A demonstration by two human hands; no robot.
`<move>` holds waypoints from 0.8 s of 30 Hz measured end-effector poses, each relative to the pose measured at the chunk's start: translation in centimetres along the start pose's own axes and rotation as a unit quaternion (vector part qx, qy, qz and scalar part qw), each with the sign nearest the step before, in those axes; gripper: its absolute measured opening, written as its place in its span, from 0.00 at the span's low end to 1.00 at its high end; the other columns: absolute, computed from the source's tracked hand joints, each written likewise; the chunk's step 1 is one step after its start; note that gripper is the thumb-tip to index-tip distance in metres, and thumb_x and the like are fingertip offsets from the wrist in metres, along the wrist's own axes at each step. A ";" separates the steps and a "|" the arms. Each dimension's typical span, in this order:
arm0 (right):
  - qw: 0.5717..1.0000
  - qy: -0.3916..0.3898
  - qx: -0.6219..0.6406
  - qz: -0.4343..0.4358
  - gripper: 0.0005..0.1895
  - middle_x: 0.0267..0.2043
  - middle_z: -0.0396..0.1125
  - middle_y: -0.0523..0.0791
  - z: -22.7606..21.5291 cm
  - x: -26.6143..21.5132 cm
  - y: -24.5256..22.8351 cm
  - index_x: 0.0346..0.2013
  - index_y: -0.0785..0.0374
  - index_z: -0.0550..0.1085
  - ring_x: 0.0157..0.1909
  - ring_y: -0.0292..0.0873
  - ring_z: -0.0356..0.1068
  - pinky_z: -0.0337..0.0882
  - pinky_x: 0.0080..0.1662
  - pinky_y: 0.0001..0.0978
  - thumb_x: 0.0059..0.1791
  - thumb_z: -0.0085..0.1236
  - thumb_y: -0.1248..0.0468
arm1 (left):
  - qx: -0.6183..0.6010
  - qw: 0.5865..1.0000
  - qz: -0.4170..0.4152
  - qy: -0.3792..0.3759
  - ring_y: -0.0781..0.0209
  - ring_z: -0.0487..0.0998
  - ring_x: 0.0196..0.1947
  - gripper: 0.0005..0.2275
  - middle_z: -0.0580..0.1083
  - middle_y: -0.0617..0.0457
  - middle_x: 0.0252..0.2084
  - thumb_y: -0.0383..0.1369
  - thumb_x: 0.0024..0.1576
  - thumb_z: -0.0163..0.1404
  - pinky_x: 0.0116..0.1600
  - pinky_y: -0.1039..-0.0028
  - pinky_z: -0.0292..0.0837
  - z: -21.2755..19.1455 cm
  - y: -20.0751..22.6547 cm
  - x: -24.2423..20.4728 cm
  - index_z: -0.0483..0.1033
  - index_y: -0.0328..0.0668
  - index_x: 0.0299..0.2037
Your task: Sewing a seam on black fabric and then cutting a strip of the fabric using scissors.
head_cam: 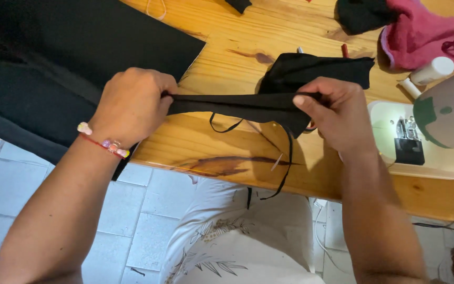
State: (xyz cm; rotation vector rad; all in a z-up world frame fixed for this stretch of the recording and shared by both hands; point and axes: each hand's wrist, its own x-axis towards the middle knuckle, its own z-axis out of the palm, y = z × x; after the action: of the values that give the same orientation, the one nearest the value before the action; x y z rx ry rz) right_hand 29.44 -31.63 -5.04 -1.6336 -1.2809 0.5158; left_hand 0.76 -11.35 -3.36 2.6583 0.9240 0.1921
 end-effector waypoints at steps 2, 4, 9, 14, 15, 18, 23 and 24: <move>1.000 0.007 0.003 0.007 0.01 0.15 0.65 0.49 -0.7 -0.3 -0.2 0.38 0.71 0.79 0.18 0.34 0.66 0.64 0.24 0.18 0.52 0.61 0.76 | 0.019 1.000 -0.012 0.005 0.50 0.83 0.37 0.07 0.80 0.53 0.32 0.25 0.58 0.56 0.45 0.64 0.77 0.7 -1.9 -0.2 0.85 0.51 0.39; 0.995 0.051 -0.039 0.073 0.04 0.21 0.63 0.41 -1.2 -0.6 -0.6 0.37 0.65 0.77 0.15 0.33 0.61 0.59 0.18 0.22 0.56 0.62 0.69 | 0.049 0.996 0.050 0.059 0.41 0.78 0.41 0.09 0.82 0.49 0.41 0.26 0.57 0.51 0.44 0.50 0.73 1.6 -4.1 -0.5 0.85 0.45 0.40; 0.989 0.062 -0.133 -0.020 0.06 0.30 0.65 0.39 -3.5 -0.7 2.9 0.40 0.65 0.79 0.34 0.31 0.58 0.56 0.34 0.26 0.59 0.64 0.66 | 0.072 0.991 0.070 0.085 0.43 0.76 0.43 0.04 0.78 0.50 0.36 0.28 0.58 0.52 0.50 0.53 0.67 1.8 -6.8 -1.1 0.78 0.47 0.41; 0.982 0.084 -0.166 0.001 0.07 0.28 0.64 0.38 -3.5 -0.7 3.3 0.39 0.65 0.80 0.33 0.31 0.57 0.56 0.32 0.27 0.60 0.64 0.66 | -0.090 0.989 0.077 0.085 0.44 0.75 0.33 0.04 0.74 0.52 0.32 0.22 0.63 0.47 0.45 0.57 0.64 0.1 -6.9 -2.6 0.69 0.43 0.42; 0.985 0.068 -0.156 0.010 0.07 0.26 0.61 0.38 -3.5 -0.8 3.2 0.38 0.65 0.79 0.32 0.31 0.56 0.55 0.32 0.27 0.60 0.63 0.66 | -0.099 0.986 0.083 0.105 0.49 0.75 0.35 0.05 0.75 0.52 0.35 0.20 0.63 0.48 0.45 0.61 0.65 0.0 -7.2 -2.9 0.71 0.41 0.43; 0.987 0.052 -0.154 0.011 0.08 0.26 0.60 0.38 -3.3 -1.0 3.0 0.37 0.65 0.78 0.31 0.31 0.54 0.53 0.32 0.27 0.60 0.61 0.66 | -0.114 0.983 0.071 0.127 0.58 0.74 0.35 0.03 0.75 0.54 0.36 0.21 0.66 0.52 0.44 0.68 0.64 -0.3 -7.5 -3.8 0.75 0.40 0.43; 0.988 0.062 -0.134 0.053 0.07 0.23 0.60 0.38 -2.4 -1.0 2.0 0.37 0.64 0.77 0.23 0.30 0.58 0.55 0.25 0.24 0.59 0.61 0.66 | -0.102 0.991 0.007 0.088 0.63 0.73 0.34 0.03 0.77 0.57 0.34 0.24 0.65 0.56 0.42 0.71 0.62 -2.0 -8.8 -5.3 0.80 0.42 0.40; 0.985 0.041 -0.146 0.084 0.04 0.20 0.62 0.41 -2.2 -1.0 1.5 0.39 0.64 0.78 0.21 0.32 0.59 0.56 0.24 0.25 0.57 0.60 0.67 | -0.022 0.996 0.016 0.087 0.59 0.76 0.38 0.01 0.78 0.55 0.37 0.26 0.65 0.57 0.45 0.68 0.66 -2.0 -9.7 -5.5 0.80 0.43 0.41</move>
State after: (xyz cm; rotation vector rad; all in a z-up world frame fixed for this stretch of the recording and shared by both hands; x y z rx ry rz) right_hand 31.54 -33.46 -5.63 -1.9988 -1.2051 0.3685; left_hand -9.67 -7.11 -4.88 2.6480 0.9178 0.4521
